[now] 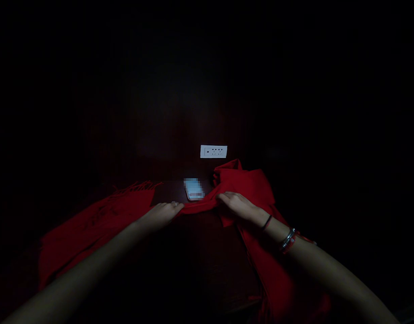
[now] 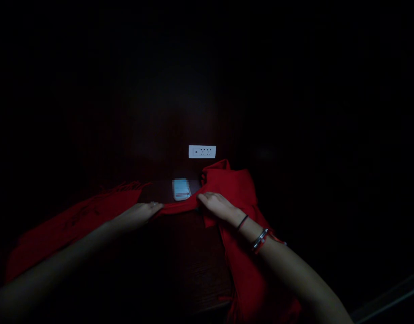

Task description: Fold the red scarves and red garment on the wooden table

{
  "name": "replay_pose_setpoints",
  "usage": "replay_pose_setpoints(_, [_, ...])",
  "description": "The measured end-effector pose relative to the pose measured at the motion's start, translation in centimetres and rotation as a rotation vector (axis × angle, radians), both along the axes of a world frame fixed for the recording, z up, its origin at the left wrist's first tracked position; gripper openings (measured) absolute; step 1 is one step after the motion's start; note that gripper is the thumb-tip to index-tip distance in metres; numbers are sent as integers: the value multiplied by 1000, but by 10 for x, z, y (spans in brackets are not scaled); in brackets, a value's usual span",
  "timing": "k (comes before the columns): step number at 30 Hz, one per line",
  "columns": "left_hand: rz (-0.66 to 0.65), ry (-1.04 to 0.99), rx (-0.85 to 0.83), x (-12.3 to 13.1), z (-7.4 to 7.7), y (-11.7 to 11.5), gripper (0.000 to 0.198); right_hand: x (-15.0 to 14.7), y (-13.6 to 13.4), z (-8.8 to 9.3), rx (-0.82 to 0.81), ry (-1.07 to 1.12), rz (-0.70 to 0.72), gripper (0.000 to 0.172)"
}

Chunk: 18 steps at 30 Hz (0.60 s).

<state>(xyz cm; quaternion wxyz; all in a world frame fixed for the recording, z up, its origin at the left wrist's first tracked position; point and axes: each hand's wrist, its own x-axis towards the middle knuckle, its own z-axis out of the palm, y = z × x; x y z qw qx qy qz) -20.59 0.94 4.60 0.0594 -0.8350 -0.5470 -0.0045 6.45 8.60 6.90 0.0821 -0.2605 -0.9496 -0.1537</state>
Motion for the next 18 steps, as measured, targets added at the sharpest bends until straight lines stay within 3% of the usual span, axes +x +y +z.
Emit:
replay_pose_setpoints(5, [25, -42, 54, 6, -5, -1, 26, -1, -1, 5, -84, 95, 22, 21])
replay_pose_setpoints(10, [150, -63, 81, 6, -26, -13, 32, -1, -7, 21, 40, 104, -81, 19])
replay_pose_setpoints(12, [223, -76, 93, 4, -28, -18, 36, 0, -6, 31, 87, 97, -98, 17])
replay_pose_setpoints(14, [269, -105, 96, 0, -19, -19, 34, 1, -2, 41, 111, 119, -99, 16])
replay_pose_setpoints(18, [307, -142, 82, -9, 14, -17, 30, 4, 18, 61, 76, 246, -56, 16])
